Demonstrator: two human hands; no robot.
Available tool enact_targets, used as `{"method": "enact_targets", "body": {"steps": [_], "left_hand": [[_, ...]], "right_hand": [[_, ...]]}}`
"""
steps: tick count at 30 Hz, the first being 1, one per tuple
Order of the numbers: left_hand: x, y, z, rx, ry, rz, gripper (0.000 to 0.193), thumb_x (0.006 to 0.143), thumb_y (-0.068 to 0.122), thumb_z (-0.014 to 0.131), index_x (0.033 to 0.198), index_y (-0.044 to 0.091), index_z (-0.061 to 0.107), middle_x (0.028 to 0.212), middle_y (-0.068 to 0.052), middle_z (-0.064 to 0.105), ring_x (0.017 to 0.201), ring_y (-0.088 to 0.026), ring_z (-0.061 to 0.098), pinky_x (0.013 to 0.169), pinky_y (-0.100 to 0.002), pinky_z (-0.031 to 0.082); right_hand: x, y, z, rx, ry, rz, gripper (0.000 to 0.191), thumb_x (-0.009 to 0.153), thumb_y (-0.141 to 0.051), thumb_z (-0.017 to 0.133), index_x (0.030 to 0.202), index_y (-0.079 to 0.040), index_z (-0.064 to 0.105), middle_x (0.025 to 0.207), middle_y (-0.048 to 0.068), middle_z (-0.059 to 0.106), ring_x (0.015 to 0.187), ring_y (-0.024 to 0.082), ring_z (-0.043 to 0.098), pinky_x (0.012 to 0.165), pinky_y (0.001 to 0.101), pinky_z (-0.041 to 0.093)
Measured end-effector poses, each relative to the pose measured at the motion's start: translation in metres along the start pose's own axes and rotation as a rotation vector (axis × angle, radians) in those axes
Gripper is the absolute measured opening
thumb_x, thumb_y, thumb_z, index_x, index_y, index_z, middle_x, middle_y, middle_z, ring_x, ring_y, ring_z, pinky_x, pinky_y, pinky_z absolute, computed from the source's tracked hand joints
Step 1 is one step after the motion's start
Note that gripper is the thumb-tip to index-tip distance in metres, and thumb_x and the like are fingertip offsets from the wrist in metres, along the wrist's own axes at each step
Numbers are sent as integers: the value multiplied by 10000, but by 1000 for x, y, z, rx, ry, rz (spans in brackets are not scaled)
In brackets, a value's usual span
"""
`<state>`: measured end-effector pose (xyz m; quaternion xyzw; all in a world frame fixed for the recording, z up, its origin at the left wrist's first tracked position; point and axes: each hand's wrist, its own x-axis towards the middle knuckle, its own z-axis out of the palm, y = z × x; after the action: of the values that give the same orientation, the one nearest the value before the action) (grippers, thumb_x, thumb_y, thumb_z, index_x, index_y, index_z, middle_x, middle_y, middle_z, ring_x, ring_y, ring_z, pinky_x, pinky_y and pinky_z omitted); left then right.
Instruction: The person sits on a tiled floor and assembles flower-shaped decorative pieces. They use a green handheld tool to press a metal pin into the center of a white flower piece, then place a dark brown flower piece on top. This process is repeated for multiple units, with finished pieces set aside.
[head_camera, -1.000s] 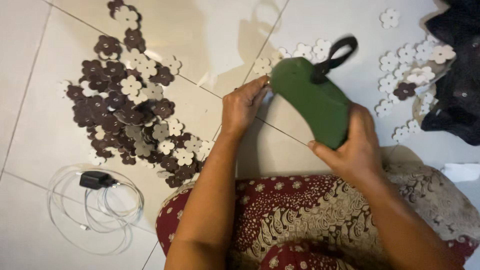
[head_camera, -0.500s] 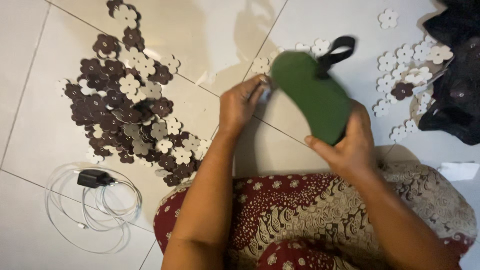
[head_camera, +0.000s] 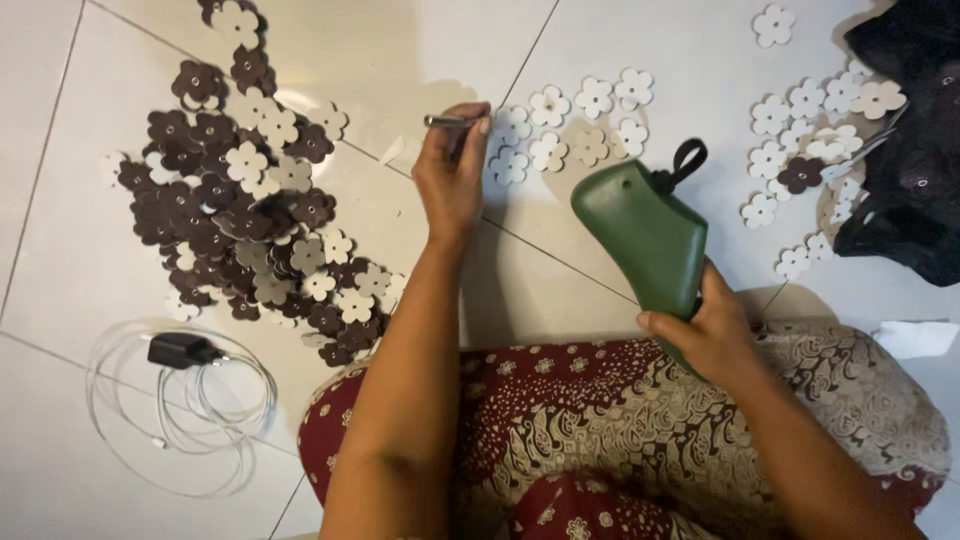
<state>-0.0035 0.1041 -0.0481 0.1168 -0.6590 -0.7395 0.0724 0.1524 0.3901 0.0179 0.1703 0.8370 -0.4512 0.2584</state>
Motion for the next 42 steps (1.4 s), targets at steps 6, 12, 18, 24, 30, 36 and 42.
{"method": "enact_targets", "body": {"steps": [6, 12, 18, 24, 30, 36, 42], "left_hand": [[-1, 9, 12, 234, -42, 125, 152, 974, 79, 742, 1123, 50, 726, 984, -14, 764, 786, -60, 662, 695, -236, 562], [1, 7, 15, 319, -9, 101, 148, 973, 91, 751, 1117, 67, 728, 861, -14, 749, 745, -65, 667, 690, -239, 564], [1, 3, 13, 330, -26, 130, 165, 966, 107, 747, 1125, 69, 720, 878, -12, 759, 757, -63, 686, 701, -240, 571], [1, 4, 16, 387, -12, 88, 164, 974, 122, 744, 1126, 63, 722, 826, -22, 737, 717, -72, 656, 674, -245, 552], [2, 5, 19, 329, 18, 125, 167, 998, 135, 723, 1142, 52, 707, 944, -19, 769, 790, -72, 678, 719, -245, 566], [2, 3, 20, 330, 43, 71, 176, 981, 140, 737, 1137, 58, 723, 936, -29, 781, 785, -76, 679, 715, -246, 569], [-1, 7, 23, 372, 36, 85, 182, 974, 143, 747, 1136, 66, 719, 937, -42, 792, 795, -80, 704, 740, -246, 584]], "right_hand": [[9, 13, -2, 162, 60, -190, 802, 767, -166, 787, 1458, 2, 417, 1196, 130, 641, 1066, 214, 639, 890, 371, 532], [10, 17, -6, 213, 104, -168, 747, 775, -89, 781, 1435, -3, 442, 1176, 104, 634, 1044, 180, 622, 897, 347, 526], [11, 10, -9, 356, 109, -158, 709, 797, -64, 742, 1433, -2, 435, 1182, 98, 622, 1036, 169, 629, 867, 332, 539], [13, 7, -14, 337, 141, -142, 688, 808, -68, 736, 1424, 13, 439, 1179, 114, 611, 1011, 184, 628, 823, 346, 543], [16, 9, -16, 292, 117, -81, 753, 790, -124, 759, 1449, 0, 416, 1169, 141, 623, 1027, 205, 653, 830, 353, 559], [15, 11, -12, 227, 134, -117, 771, 785, -127, 777, 1451, 5, 413, 1199, 151, 627, 1059, 218, 648, 866, 358, 546], [13, 10, -13, 181, 142, -117, 775, 779, -123, 794, 1449, 3, 425, 1208, 152, 645, 1067, 220, 661, 881, 363, 551]]}}
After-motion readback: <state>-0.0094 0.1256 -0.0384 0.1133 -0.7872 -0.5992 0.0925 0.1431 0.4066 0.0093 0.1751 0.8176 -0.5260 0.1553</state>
